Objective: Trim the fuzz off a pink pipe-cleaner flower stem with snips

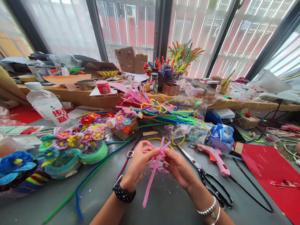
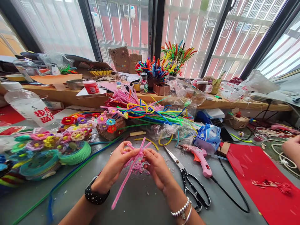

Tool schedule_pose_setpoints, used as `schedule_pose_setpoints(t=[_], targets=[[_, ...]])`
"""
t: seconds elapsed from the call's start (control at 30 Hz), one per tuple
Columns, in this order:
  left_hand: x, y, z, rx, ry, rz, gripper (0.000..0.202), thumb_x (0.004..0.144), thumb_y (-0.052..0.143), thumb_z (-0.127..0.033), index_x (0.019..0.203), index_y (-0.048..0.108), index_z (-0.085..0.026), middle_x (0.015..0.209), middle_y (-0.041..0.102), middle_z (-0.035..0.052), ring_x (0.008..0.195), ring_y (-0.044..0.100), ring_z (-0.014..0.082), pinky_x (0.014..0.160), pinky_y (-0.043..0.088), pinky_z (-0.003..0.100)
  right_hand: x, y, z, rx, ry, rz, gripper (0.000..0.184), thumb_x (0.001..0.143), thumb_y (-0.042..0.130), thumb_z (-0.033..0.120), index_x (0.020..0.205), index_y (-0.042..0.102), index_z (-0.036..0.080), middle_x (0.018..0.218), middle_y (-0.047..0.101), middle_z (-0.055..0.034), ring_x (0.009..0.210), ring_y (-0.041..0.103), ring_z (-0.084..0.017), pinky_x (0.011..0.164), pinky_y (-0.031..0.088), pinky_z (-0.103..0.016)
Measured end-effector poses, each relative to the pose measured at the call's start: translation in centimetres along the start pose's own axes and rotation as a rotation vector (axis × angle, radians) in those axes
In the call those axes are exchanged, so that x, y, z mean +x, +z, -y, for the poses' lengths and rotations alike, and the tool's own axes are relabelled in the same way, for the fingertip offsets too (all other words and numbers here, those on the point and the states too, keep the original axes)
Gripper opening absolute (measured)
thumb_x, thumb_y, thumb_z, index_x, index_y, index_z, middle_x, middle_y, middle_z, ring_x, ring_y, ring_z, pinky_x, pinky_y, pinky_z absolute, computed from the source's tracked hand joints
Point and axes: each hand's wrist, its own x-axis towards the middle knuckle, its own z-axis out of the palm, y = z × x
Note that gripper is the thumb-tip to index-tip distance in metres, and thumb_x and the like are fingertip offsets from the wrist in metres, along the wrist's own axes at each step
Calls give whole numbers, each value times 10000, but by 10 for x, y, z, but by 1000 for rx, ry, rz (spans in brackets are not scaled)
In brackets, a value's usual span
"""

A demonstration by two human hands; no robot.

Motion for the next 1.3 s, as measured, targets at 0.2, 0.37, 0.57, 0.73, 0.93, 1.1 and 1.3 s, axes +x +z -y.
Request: schedule_pose_setpoints(t=[0.2, 0.37, 0.57, 0.73, 0.93, 1.1, 1.3], targets=[[-1, 3, -3, 39, -39, 59, 453, 561, 726, -211, 899, 427, -171, 563, 583, -62, 515, 560, 74, 491, 398, 153, 1, -1, 5, -91, -181, -95, 128, 636, 696, 250, 647, 624, 145, 572, 497, 49, 500, 387, -39, 467, 327, -148], [2, 0, -1, -276, -165, 157, 258, 715, 586, -298, 913, 526, -143, 822, 666, 69, 733, 625, 129, 671, 476, 211, 2, -1, 6, 146, -144, -235, 160, 551, 746, 228, 654, 642, 162, 595, 578, 36, 494, 487, -47, 455, 404, -140], [-3, 4, 2, -169, -93, 319, 244, 665, 628, -175, 908, 624, -151, 951, 654, 74, 934, 576, 178, 812, 433, 250, 1, 0, 9, 186, -123, -274, 166, 542, 746, 191, 686, 664, 176, 664, 631, 27, 551, 557, -54, 512, 460, -134], [-5, 6, 2, -92, 10, 290, 168, 710, 588, -258, 820, 656, -152, 938, 651, 69, 911, 565, 184, 818, 411, 274, -3, 7, 3, 56, -119, -215, 141, 584, 724, 208, 702, 662, 162, 688, 626, 16, 614, 563, -61, 551, 443, -133], [-2, 1, 5, -65, -52, 152, 141, 655, 640, -269, 726, 669, -151, 761, 651, 34, 733, 572, 130, 698, 436, 222, -4, 7, 4, -104, -198, -219, 160, 617, 699, 288, 698, 638, 165, 666, 592, 22, 599, 520, -74, 560, 415, -178], [-5, 3, -1, 99, -39, 155, 145, 608, 672, -272, 600, 651, -129, 593, 601, 15, 587, 533, 114, 563, 413, 206, -2, -4, 16, -212, -230, -230, 174, 572, 724, 294, 637, 639, 157, 599, 584, 28, 577, 500, -83, 575, 382, -205], [-6, 4, -2, 94, -100, 207, 150, 612, 668, -266, 555, 642, -130, 565, 585, 7, 560, 520, 101, 550, 410, 200, -1, -12, 22, -266, -203, -178, 175, 583, 720, 307, 642, 652, 157, 552, 576, 29, 535, 481, -81, 549, 371, -212]])
